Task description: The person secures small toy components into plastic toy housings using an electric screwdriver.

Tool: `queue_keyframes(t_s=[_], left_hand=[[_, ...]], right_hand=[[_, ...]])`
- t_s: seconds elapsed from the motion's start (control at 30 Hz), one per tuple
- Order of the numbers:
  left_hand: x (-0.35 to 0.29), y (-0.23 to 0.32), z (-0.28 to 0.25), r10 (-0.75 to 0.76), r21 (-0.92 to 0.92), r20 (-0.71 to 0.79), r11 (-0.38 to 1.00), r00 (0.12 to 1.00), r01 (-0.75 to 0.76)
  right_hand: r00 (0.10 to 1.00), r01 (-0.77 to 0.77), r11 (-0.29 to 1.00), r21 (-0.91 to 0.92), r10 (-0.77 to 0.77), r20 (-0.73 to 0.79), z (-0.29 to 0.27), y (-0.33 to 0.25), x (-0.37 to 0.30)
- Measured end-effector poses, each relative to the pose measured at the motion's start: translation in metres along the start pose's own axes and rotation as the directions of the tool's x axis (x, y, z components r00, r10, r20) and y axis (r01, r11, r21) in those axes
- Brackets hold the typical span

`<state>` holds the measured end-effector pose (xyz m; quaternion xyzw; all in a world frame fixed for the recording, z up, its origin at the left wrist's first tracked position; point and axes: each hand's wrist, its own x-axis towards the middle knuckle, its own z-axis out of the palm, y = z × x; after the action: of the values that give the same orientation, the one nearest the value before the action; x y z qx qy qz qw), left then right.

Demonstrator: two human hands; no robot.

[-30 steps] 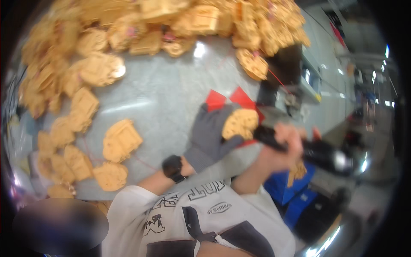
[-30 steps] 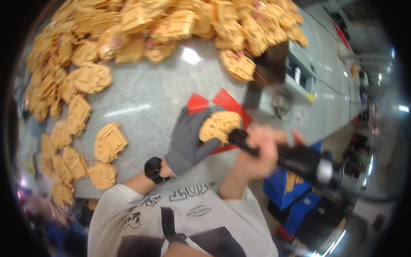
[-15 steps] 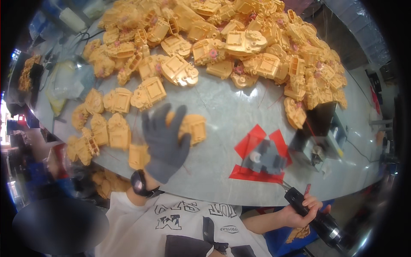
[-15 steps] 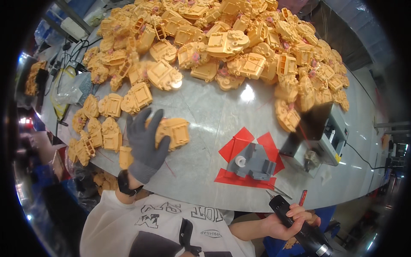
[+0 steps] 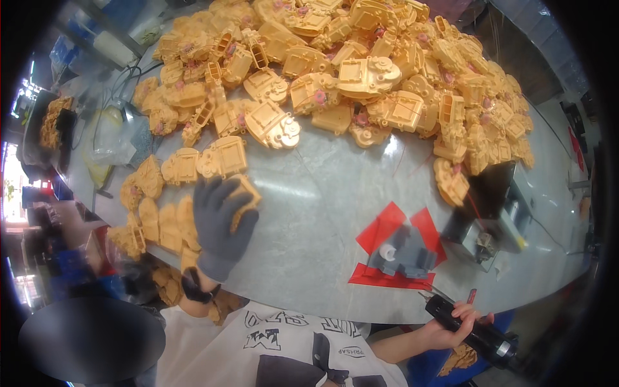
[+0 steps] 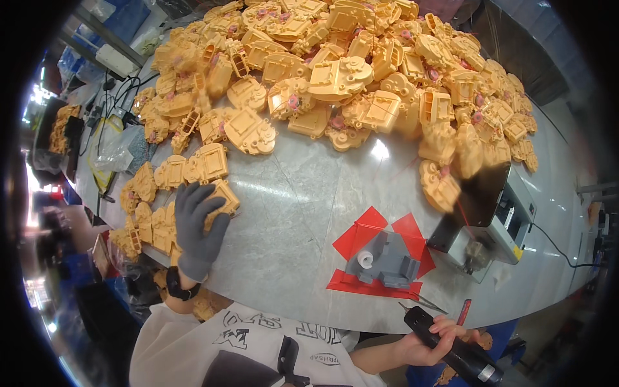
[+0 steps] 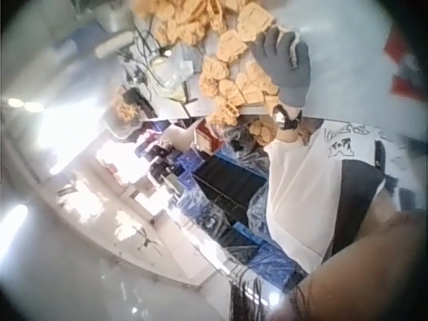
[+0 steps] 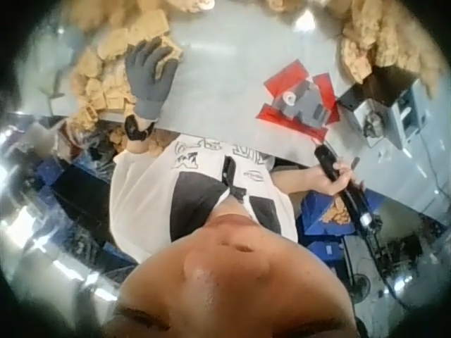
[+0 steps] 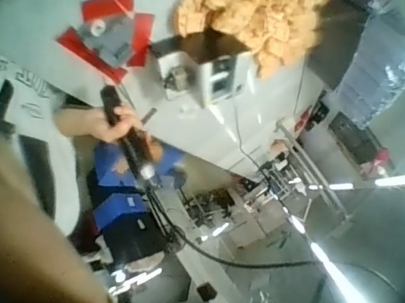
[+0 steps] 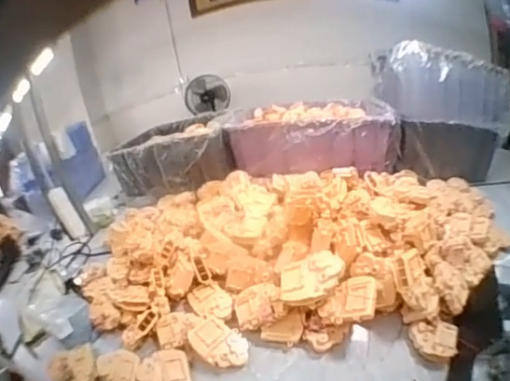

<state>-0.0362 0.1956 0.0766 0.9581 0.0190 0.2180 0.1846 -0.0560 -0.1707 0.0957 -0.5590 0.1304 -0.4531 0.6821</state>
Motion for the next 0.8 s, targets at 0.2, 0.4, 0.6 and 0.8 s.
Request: queue_keyframes(t_s=[0.2, 0.4, 0.6, 0.8], left_hand=[[0.091, -0.013, 0.021, 0.236, 0.243, 0.074, 0.938, 0.969, -0.248], [0.129, -0.025, 0.058, 0.437, 0.209, 0.218, 0.853, 0.873, -0.479], [0.093, 0.062, 0.014, 0.387, -0.503, 0.042, 0.805, 0.921, -0.315], [0.049, 0.145, 0.086, 0.719, -0.877, 0.138, 0.409, 0.682, -0.253]], right_hand=[[0.995, 0.005, 0.999, 0.053, -0.01, 0.096, -0.013, 0.0, -0.003], [0.999, 0.041, 0.999, 0.029, -0.042, 0.029, -0.038, -0.011, -0.003], [0.993, -0.036, 0.997, 0.071, 0.043, -0.108, -0.058, -0.006, -0.003], [0.982, 0.023, 0.992, 0.123, 0.001, -0.189, -0.049, -0.013, 0.0]])
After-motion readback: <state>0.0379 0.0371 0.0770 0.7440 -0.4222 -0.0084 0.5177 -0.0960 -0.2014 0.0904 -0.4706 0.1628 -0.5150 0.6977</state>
